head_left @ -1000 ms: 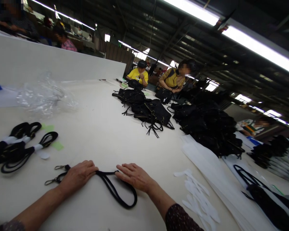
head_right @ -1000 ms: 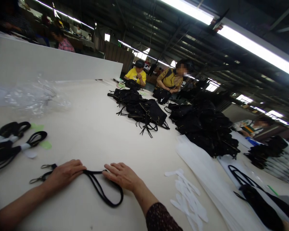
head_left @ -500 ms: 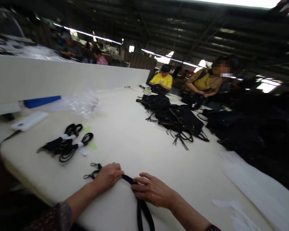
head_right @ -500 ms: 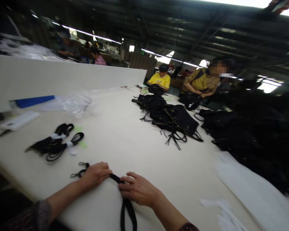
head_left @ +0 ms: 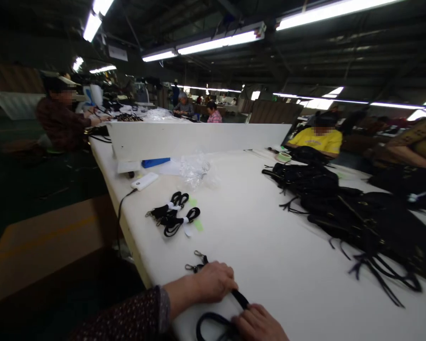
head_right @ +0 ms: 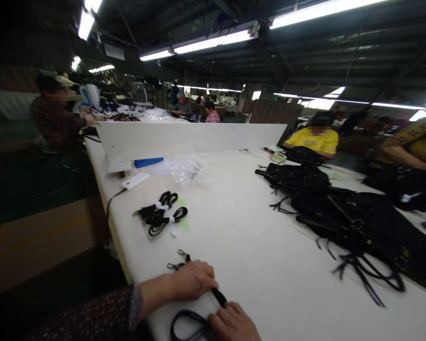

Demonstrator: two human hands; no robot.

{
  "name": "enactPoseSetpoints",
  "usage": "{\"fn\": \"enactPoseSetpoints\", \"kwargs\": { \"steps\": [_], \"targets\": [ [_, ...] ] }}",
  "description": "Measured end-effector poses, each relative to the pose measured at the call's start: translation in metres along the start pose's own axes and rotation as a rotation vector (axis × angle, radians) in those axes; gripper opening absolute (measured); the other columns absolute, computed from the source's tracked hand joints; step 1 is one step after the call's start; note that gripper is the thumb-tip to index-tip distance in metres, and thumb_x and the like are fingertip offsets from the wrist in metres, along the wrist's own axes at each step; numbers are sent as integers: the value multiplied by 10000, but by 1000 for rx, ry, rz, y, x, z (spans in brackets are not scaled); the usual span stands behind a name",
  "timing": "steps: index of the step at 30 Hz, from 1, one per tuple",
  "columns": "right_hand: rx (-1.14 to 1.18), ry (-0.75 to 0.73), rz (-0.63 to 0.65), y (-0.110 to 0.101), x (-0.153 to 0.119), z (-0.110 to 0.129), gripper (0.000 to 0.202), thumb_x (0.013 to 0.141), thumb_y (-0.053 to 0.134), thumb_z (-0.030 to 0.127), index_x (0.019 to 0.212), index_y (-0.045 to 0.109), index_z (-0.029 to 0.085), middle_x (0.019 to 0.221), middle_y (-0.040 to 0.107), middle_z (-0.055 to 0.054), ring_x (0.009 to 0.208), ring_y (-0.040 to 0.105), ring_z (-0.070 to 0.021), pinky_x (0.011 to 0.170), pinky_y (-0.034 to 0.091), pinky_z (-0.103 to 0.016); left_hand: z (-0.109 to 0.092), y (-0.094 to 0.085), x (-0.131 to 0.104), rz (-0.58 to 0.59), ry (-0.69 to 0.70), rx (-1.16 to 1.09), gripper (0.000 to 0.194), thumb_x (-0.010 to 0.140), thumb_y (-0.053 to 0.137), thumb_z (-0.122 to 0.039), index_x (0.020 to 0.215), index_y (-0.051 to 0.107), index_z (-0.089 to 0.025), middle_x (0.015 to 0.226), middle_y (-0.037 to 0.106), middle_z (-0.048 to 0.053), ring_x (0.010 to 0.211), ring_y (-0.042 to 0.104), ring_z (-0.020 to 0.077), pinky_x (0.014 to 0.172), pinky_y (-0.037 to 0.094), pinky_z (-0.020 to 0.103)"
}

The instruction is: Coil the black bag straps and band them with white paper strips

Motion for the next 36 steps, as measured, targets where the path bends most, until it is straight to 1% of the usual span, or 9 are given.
{"fn": "enactPoseSetpoints", "kwargs": {
  "steps": [3, 7, 12, 15, 17, 20, 25, 32, 36],
  "targets": [
    [41, 206, 56, 6, -6, 2, 167, 981, 458, 262, 1000, 624, 262, 830, 665, -13, 777, 602, -165, 790, 435, -306, 18, -10, -19, -46, -36, -31, 144, 890, 556, -174, 894, 689, -230, 925, 655, 44, 929, 581, 213, 906, 426, 392],
    [44, 400, 3, 12, -14, -2, 125, 965, 501, 269, 971, 623, 242, 830, 645, -9, 781, 564, -161, 812, 406, -304, 55, -10, -38, -69, -103, -90, 153, 924, 526, -221, 933, 679, -207, 899, 610, 47, 890, 549, 200, 848, 455, 353],
    [74, 543, -30, 17, -10, -4, 54, 925, 577, 233, 898, 623, 245, 846, 668, 6, 805, 579, -163, 835, 406, -320, 67, -5, -49, -60, -178, -120, 194, 940, 506, -229, 909, 698, -235, 869, 600, 23, 861, 547, 177, 799, 476, 304],
    [100, 543, -106, 13, 4, -5, 39, 901, 620, 233, 866, 635, 241, 1171, 677, -13, 1039, 590, -202, 947, 397, -372, 67, -4, -50, -63, -218, -126, 202, 940, 513, -237, 940, 715, -253, 885, 613, 22, 880, 546, 181, 823, 475, 311],
    [117, 537, -151, 13, 17, -9, 32, 886, 646, 247, 857, 647, 232, 1416, 550, -22, 1263, 499, -248, 1072, 334, -429, 68, -3, -50, -62, -227, -131, 199, 932, 525, -234, 968, 720, -257, 901, 620, 26, 897, 546, 185, 846, 471, 320],
    [174, 587, -142, 25, 33, -24, 30, 859, 680, 250, 885, 679, 234, 1518, 445, -36, 1393, 388, -279, 1156, 254, -470, 67, -5, -48, -48, -220, -140, 200, 922, 539, -227, 990, 724, -261, 922, 626, 32, 922, 547, 193, 873, 461, 334],
    [271, 582, -150, 33, 53, -37, 82, 843, 696, 251, 918, 703, 281, 1377, 588, 3, 1363, 433, -244, 1161, 257, -461, 61, -17, -48, -43, -199, -140, 214, 939, 521, -227, 1017, 717, -267, 955, 639, 35, 945, 554, 204, 861, 452, 340],
    [118, 487, -242, 26, 55, -41, 142, 888, 595, 241, 941, 692, 330, 1070, 708, 16, 1039, 641, -219, 1040, 362, -505, 55, -32, -44, -58, -195, 12, 125, 878, 590, -208, 851, 704, -253, 965, 675, -2, 907, 590, 173, 810, 460, 286],
    [-71, 330, -340, 33, 54, -53, 119, 874, 595, 348, 916, 707, 354, 1015, 742, 27, 906, 689, -229, 888, 470, -443, 53, -31, -46, -64, -210, 100, 269, 847, 626, -494, 866, 677, -231, 965, 674, 28, 898, 591, 215, 796, 470, 338]
  ]
}}
Point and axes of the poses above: each hand's wrist, its own x-axis towards the middle knuckle, its own y-axis out of the palm, z = x × y, the point moved 9 cm from there along x, towards the middle knuckle
